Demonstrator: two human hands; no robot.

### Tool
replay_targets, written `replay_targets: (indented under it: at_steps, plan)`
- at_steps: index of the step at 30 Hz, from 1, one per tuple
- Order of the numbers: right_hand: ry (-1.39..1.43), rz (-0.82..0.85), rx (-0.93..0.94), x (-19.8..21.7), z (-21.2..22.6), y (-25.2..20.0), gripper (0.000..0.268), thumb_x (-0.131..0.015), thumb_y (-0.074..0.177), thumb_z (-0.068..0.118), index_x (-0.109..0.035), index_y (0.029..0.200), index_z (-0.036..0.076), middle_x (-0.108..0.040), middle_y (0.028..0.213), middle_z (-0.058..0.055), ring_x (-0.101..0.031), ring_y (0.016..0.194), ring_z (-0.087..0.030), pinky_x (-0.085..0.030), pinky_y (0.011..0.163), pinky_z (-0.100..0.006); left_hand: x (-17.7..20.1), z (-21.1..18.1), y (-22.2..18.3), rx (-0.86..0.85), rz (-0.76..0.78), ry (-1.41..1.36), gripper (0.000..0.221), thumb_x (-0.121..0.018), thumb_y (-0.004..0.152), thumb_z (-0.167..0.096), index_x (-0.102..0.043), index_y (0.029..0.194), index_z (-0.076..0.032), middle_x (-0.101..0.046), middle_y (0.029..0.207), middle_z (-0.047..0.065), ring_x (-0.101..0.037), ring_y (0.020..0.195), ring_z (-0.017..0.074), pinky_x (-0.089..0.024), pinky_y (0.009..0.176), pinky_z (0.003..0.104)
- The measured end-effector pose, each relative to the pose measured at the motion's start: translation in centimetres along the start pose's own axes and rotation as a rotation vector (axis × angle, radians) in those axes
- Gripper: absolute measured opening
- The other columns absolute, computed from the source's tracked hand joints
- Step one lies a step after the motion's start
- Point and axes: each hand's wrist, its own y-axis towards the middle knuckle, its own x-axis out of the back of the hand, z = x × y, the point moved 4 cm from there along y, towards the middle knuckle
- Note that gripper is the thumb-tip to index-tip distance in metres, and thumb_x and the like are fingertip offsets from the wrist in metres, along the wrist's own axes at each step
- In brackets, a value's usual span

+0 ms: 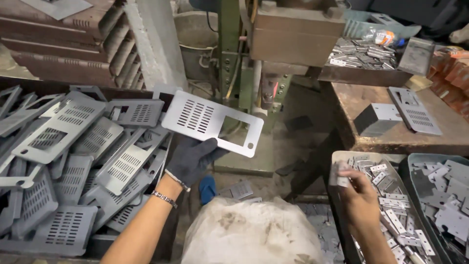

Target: Spot welding small metal components onto perforated metal panels using an industrial spot welder.

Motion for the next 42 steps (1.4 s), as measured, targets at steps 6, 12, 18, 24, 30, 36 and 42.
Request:
replay_targets:
  at_steps: [6, 12, 18, 24, 30, 36, 42]
  plan:
    - [-0.107, 0.275, 0.124, -12.2, 7.4, -2.6, 0.023, -0.053, 0.097, 0.001, -0.07, 0.112, 0.001, -0.072, 0.115, -0.006, -0.072, 0.091, -0.013, -0.06, 0.082, -0.026, 1.5, 1.6, 0.5, 0.079, 0.03, 0.011, 0.047, -0.06, 0.093, 0.006, -0.052, 0.139, 0.0, -0.064, 0.13, 0.013, -0.066, 0.119, 0.03, -0.061, 0.098, 0.047]
    - [-0.52, 0.338, 0.306, -20.0, 8.0, -2.7, 0.01, -0.07, 0.092, 0.002, -0.073, 0.102, 0.003, -0.073, 0.082, -0.005, -0.064, 0.071, -0.011, -0.052, 0.064, -0.025, 1.6, 1.3, -0.1, 0.149, 0.151, 0.086, 0.05, -0.064, 0.091, 0.003, -0.053, 0.139, 0.003, -0.065, 0.131, 0.018, -0.067, 0.12, 0.0322, -0.061, 0.098, 0.046]
    - [-0.796, 0.482, 0.47, -25.0, 8.2, -4.1, 0.01, -0.069, 0.084, 0.001, -0.067, 0.092, 0.005, -0.071, 0.076, -0.013, -0.071, 0.068, -0.024, -0.055, 0.066, -0.033, 1.6, 2.5, -0.8, 0.26, 0.163, 0.094, 0.048, -0.067, 0.092, -0.004, -0.054, 0.138, 0.002, -0.066, 0.126, 0.015, -0.067, 0.115, 0.0282, -0.06, 0.097, 0.043]
    - [-0.824, 0.551, 0.572, -25.7, 8.1, -4.6, 0.01, -0.066, 0.086, -0.001, -0.059, 0.091, 0.004, -0.068, 0.077, -0.016, -0.07, 0.075, -0.035, -0.054, 0.068, -0.04, 1.6, 1.8, -1.1, 0.195, 0.214, 0.18, 0.047, -0.069, 0.094, -0.011, -0.057, 0.138, -0.001, -0.067, 0.128, 0.01, -0.067, 0.116, 0.0217, -0.057, 0.099, 0.037]
    - [-0.822, 0.552, 0.595, -25.8, 8.1, -4.5, 0.014, -0.064, 0.085, -0.002, -0.055, 0.094, 0.003, -0.067, 0.081, -0.016, -0.069, 0.077, -0.037, -0.054, 0.07, -0.042, 1.7, 2.4, -0.9, 0.188, 0.239, 0.109, 0.047, -0.068, 0.095, -0.012, -0.055, 0.139, -0.001, -0.066, 0.129, 0.01, -0.066, 0.118, 0.0222, -0.057, 0.101, 0.037]
    - [-0.846, 0.587, 0.623, -25.7, 7.7, -4.3, 0.02, -0.063, 0.084, -0.004, -0.051, 0.098, 0.003, -0.066, 0.084, -0.017, -0.067, 0.082, -0.039, -0.053, 0.071, -0.044, 1.1, 1.9, -1.1, 0.193, 0.245, 0.165, 0.046, -0.063, 0.097, -0.013, -0.054, 0.14, 0.002, -0.067, 0.129, 0.012, -0.068, 0.115, 0.0223, -0.058, 0.099, 0.036]
    - [-0.862, 0.584, 0.665, -26.1, 7.7, -4.6, 0.027, -0.065, 0.082, -0.003, -0.052, 0.104, 0.004, -0.065, 0.095, -0.017, -0.065, 0.091, -0.039, -0.053, 0.077, -0.044, 1.3, 2.1, -1.0, 0.156, 0.203, 0.195, 0.045, -0.063, 0.096, -0.01, -0.055, 0.14, 0.001, -0.067, 0.128, 0.011, -0.068, 0.113, 0.0216, -0.058, 0.098, 0.035]
